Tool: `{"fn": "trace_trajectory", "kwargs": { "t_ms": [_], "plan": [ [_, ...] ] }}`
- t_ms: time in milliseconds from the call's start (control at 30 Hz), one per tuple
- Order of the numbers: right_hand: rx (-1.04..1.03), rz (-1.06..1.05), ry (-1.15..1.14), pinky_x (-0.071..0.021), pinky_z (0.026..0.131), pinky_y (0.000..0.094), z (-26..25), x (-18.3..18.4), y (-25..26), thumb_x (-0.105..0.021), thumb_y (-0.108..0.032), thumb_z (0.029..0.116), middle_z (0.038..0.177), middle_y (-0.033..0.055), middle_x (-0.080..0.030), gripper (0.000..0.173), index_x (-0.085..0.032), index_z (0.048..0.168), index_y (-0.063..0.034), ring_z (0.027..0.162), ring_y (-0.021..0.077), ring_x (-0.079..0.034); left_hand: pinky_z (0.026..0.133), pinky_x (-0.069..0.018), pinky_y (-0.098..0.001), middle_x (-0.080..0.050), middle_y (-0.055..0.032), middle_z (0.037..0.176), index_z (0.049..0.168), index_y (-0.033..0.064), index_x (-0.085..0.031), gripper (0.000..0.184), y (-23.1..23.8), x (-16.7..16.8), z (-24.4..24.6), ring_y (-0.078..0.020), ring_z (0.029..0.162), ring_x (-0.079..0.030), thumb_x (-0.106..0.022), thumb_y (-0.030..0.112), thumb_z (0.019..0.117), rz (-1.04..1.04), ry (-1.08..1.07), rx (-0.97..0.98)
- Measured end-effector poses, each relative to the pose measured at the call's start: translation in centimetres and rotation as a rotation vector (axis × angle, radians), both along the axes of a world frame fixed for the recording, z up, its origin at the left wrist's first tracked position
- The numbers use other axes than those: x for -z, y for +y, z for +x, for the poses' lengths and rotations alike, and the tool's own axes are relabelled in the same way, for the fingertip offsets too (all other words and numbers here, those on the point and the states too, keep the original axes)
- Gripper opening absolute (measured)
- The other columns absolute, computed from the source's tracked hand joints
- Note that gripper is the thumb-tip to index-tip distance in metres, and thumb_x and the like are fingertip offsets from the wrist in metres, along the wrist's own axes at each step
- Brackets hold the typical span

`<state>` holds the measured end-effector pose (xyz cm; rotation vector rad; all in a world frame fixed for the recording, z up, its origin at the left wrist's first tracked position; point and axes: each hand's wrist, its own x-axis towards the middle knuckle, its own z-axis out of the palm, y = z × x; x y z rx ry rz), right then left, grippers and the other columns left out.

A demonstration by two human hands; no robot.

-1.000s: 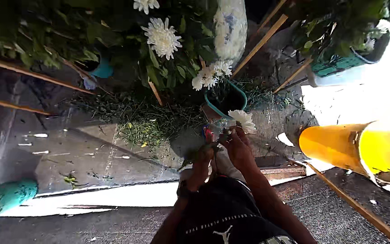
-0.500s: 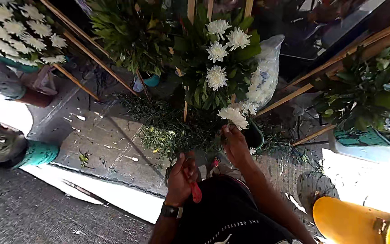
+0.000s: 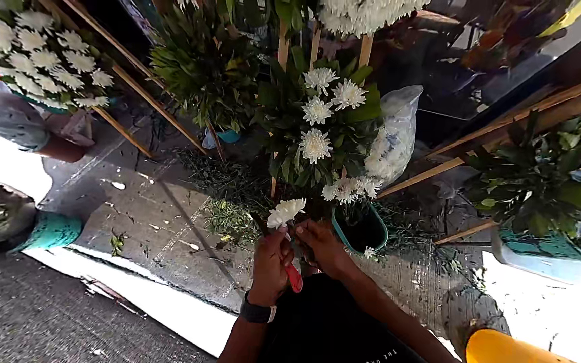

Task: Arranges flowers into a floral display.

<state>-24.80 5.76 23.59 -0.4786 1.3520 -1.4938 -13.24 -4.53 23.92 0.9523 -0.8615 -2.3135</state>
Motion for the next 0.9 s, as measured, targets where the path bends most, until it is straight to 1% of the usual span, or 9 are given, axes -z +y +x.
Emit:
{"fn": "trace_trajectory", "kwargs": {
  "t_ms": [100,200,300,433,500,567,633,733,900],
  "plan": [
    [-0.064,0.063,0.049,-0.048,0.048,0.0241,-0.4,-0.2,0.6,-0.045,-0.029,0.1107,0.085,0.0042,-0.067,0.029,-0.061,0.111,-0.0043,0.054,0.009,-0.055,0.039,-0.0381,-0.0212,-0.062,-0.007,0.068,0.103,-0.0023,-0.068,0.011,-0.5,0.2,-1.3,-0.0065,0.044,-0.045,-0.069,0.006,0.095,-0.14,-0.065,0.111],
    [-0.209,0.141,0.229,-0.0488,0.052,0.0257,-1.4,-0.8,0.8,-0.035,-0.036,0.1125,0.077,0.0009,-0.061,0.04,-0.061,0.108,-0.0056,0.057,0.0088,-0.055,0.042,-0.0411,-0.0225,-0.057,-0.0037,0.063,0.099,-0.0006,-0.062,0.009,-1.6,0.3,-2.7,-0.0081,0.045,-0.046,-0.065,0.008,0.0978,-0.247,-0.074,0.11],
    [-0.246,0.212,0.507,-0.0498,0.058,0.0327,-1.9,-2.0,0.6,-0.032,-0.038,0.1121,0.072,0.0019,-0.052,0.044,-0.06,0.104,-0.0052,0.06,0.0125,-0.053,0.044,-0.0476,-0.0239,-0.062,-0.0052,0.064,0.101,-0.0028,-0.061,0.012,-4.1,-1.3,-4.2,-0.0098,0.046,-0.053,-0.057,0.008,0.1019,-0.395,-0.052,0.098],
    [-0.174,0.272,0.642,-0.053,0.06,0.0374,-1.5,-1.3,1.9,-0.033,-0.029,0.11,0.07,0.0058,-0.056,0.042,-0.062,0.102,-0.0007,0.06,0.0166,-0.058,0.046,-0.0496,-0.0218,-0.064,0.0014,0.071,0.105,0.0102,-0.058,0.013,-11.6,-4.6,-7.1,-0.0067,0.049,-0.055,-0.05,0.02,0.1075,-0.536,0.015,-0.183],
    [-0.12,0.355,0.564,-0.058,0.071,0.036,-1.1,1.0,3.7,-0.037,-0.03,0.1105,0.085,0.0065,-0.066,0.039,-0.064,0.111,-0.0022,0.073,0.015,-0.066,0.047,-0.0499,-0.0206,-0.068,0.0013,0.085,0.116,0.0159,-0.056,0.015,-15.1,-6.0,-9.3,-0.0071,0.055,-0.058,-0.051,0.028,0.1085,-0.677,0.068,-0.208],
    [-0.11,0.483,0.528,-0.0585,0.09,0.0401,-0.8,3.6,5.7,-0.048,-0.037,0.1081,0.119,0.0113,-0.067,0.039,-0.062,0.13,-0.0079,0.099,0.019,-0.069,0.047,-0.0533,-0.0232,-0.071,-0.0056,0.088,0.117,0.0063,-0.054,0.015,-17.3,-6.2,-13.7,-0.0117,0.06,-0.065,-0.059,0.011,0.1035,-0.776,0.165,-0.28],
    [-0.074,0.609,0.568,-0.0583,0.095,0.0437,-0.4,5.9,7.4,-0.053,-0.041,0.1054,0.139,0.0135,-0.059,0.046,-0.058,0.141,-0.0122,0.109,0.0229,-0.069,0.062,-0.0624,-0.032,-0.069,-0.008,0.092,0.116,-0.0008,-0.052,0.021,-18.8,-5.3,-18.2,-0.0171,0.073,-0.07,-0.063,-0.001,0.0976,-0.802,0.202,-0.374],
    [0.019,0.717,0.574,-0.0581,0.094,0.0458,0.1,7.7,9.5,-0.056,-0.038,0.1048,0.131,0.0146,-0.065,0.042,-0.062,0.135,-0.0085,0.105,0.0253,-0.07,0.068,-0.0631,-0.0327,-0.065,-0.0105,0.099,0.118,-0.0061,-0.053,0.022,-19.8,-3.2,-22.8,-0.0152,0.077,-0.069,-0.059,-0.002,0.0977,-0.816,0.062,-0.432],
    [0.061,0.796,0.525,-0.0574,0.097,0.0455,1.4,9.0,11.6,-0.056,-0.032,0.1055,0.127,0.0145,-0.067,0.036,-0.066,0.129,-0.0054,0.108,0.0259,-0.07,0.067,-0.0604,-0.0359,-0.067,-0.0115,0.096,0.116,-0.0022,-0.061,0.02,-20.4,0.2,-26.9,-0.0164,0.07,-0.067,-0.061,0.01,0.1,-0.868,-0.267,-0.154]
  ]
}}
